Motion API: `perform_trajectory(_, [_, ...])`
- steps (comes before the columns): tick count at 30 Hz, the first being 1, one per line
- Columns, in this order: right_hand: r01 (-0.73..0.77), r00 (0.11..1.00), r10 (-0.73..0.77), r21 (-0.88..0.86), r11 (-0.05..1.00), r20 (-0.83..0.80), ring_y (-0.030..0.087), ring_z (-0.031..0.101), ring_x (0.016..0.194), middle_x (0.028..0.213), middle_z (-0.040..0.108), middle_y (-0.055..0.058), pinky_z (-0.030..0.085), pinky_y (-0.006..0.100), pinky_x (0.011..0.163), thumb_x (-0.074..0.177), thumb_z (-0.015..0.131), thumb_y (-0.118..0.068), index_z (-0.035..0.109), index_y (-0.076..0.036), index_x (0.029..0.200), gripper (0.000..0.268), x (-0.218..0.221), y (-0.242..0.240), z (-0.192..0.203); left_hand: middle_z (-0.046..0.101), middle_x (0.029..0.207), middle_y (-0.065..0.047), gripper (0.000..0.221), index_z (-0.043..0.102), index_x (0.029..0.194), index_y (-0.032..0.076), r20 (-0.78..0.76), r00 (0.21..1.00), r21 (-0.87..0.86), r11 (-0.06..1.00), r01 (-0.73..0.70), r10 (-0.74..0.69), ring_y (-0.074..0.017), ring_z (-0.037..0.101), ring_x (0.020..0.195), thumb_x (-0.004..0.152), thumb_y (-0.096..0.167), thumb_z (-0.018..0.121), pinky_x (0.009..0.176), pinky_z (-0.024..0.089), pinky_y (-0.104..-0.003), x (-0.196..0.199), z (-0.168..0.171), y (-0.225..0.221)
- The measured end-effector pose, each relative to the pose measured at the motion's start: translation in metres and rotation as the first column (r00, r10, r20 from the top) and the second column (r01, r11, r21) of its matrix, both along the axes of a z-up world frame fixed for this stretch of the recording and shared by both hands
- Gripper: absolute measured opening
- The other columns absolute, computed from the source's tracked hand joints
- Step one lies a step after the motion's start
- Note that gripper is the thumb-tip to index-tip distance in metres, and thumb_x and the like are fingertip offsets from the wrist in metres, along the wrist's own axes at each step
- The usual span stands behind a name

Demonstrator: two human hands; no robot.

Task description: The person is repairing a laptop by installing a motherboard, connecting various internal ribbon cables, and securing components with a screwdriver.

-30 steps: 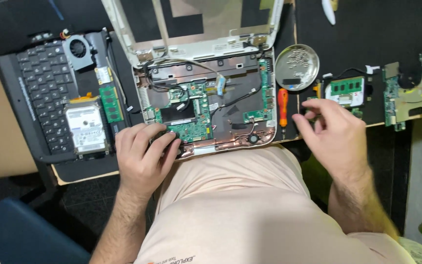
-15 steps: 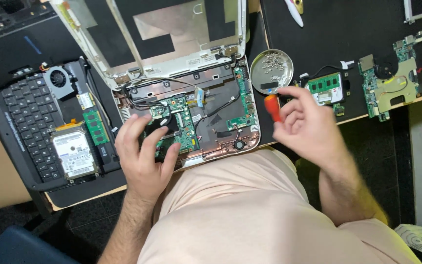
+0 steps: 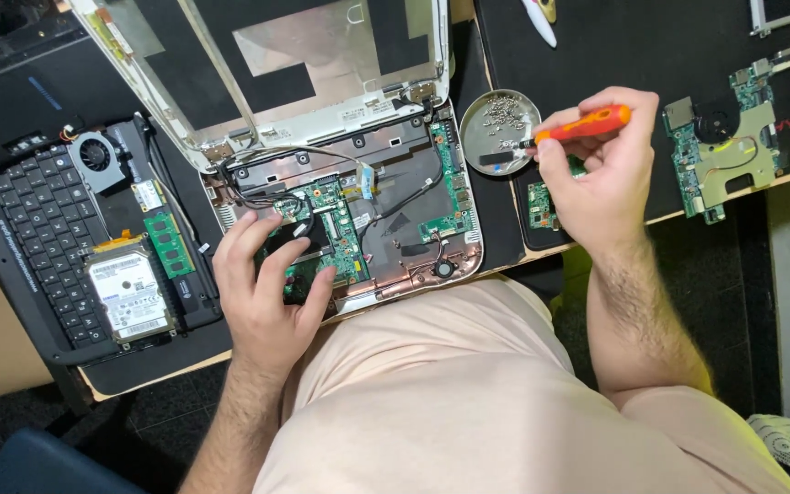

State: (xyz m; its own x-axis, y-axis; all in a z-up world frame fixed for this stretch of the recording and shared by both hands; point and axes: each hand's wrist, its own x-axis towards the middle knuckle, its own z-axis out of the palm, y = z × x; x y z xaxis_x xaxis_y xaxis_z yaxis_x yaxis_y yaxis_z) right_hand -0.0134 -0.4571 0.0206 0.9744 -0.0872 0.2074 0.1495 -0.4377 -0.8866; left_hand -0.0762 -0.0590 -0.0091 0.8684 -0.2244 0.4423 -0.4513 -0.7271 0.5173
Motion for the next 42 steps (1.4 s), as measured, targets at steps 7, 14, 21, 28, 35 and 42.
perform_trajectory(7, [0.006, 1.000, -0.007, -0.077, 0.997, -0.009, 0.032, 0.087, 0.108, 0.127, 0.082, 0.027, 0.073, 0.040, 0.108, 0.121, 0.076, 0.013, 0.048, 0.000, 0.144, 0.039, -0.001, -0.001, -0.004, 0.070, 0.153, -0.024, 0.031, 0.080, 0.130, 0.002, 0.002, 1.000, 0.005, 1.000, 0.003, -0.003, -0.0525, 0.065, 0.151, 0.115, 0.027, 0.089, 0.130, 0.057, -0.068, 0.000, 0.001, 0.000])
perform_trajectory(14, [0.000, 1.000, 0.000, -0.132, 0.991, 0.004, 0.031, 0.087, 0.106, 0.125, 0.084, 0.024, 0.072, 0.040, 0.103, 0.120, 0.076, 0.013, 0.049, 0.000, 0.142, 0.037, 0.002, 0.002, -0.004, 0.070, 0.152, -0.024, 0.032, 0.081, 0.130, 0.002, 0.007, 1.000, 0.014, 1.000, -0.008, 0.007, -0.0511, 0.064, 0.149, 0.114, 0.028, 0.091, 0.129, 0.058, -0.067, 0.000, -0.001, 0.000])
perform_trajectory(21, [-0.004, 1.000, 0.004, -0.161, 0.987, -0.002, 0.031, 0.087, 0.109, 0.125, 0.084, 0.024, 0.072, 0.040, 0.102, 0.118, 0.076, 0.014, 0.051, 0.001, 0.143, 0.038, 0.004, 0.004, -0.005, 0.071, 0.148, -0.024, 0.031, 0.081, 0.129, 0.001, 0.004, 1.000, 0.012, 1.000, 0.005, -0.005, -0.0504, 0.065, 0.146, 0.115, 0.028, 0.090, 0.129, 0.058, -0.066, 0.000, 0.001, 0.000])
perform_trajectory(28, [-0.026, 1.000, 0.027, -0.122, 0.992, 0.005, 0.032, 0.087, 0.106, 0.125, 0.083, 0.027, 0.072, 0.040, 0.103, 0.121, 0.075, 0.014, 0.048, 0.000, 0.143, 0.038, 0.004, 0.002, -0.004, 0.073, 0.147, -0.023, 0.029, 0.081, 0.127, 0.001, 0.006, 1.000, 0.004, 1.000, 0.003, -0.003, -0.0498, 0.066, 0.145, 0.115, 0.026, 0.090, 0.128, 0.059, -0.064, 0.001, 0.002, -0.001])
perform_trajectory(35, [-0.062, 0.998, 0.063, 0.081, 0.995, -0.015, 0.036, 0.081, 0.107, 0.125, 0.077, 0.034, 0.075, 0.043, 0.106, 0.125, 0.068, 0.018, 0.041, -0.001, 0.145, 0.038, 0.001, 0.004, 0.004, 0.073, 0.147, -0.023, 0.028, 0.081, 0.127, 0.002, -0.010, 1.000, -0.005, 1.000, 0.014, -0.014, -0.0503, 0.066, 0.145, 0.114, 0.025, 0.091, 0.128, 0.057, -0.065, 0.001, 0.006, -0.001])
perform_trajectory(42, [-0.202, 0.966, 0.244, 0.338, 0.919, -0.085, 0.039, 0.084, 0.114, 0.122, 0.075, 0.034, 0.076, 0.041, 0.098, 0.115, 0.061, 0.025, 0.041, -0.001, 0.141, 0.043, -0.024, 0.034, -0.002, 0.078, 0.126, -0.009, 0.023, 0.084, 0.114, 0.014, -0.025, 1.000, 0.040, 0.999, 0.014, -0.013, -0.0391, 0.069, 0.126, 0.107, 0.028, 0.099, 0.111, 0.047, -0.061, 0.004, 0.032, -0.022])
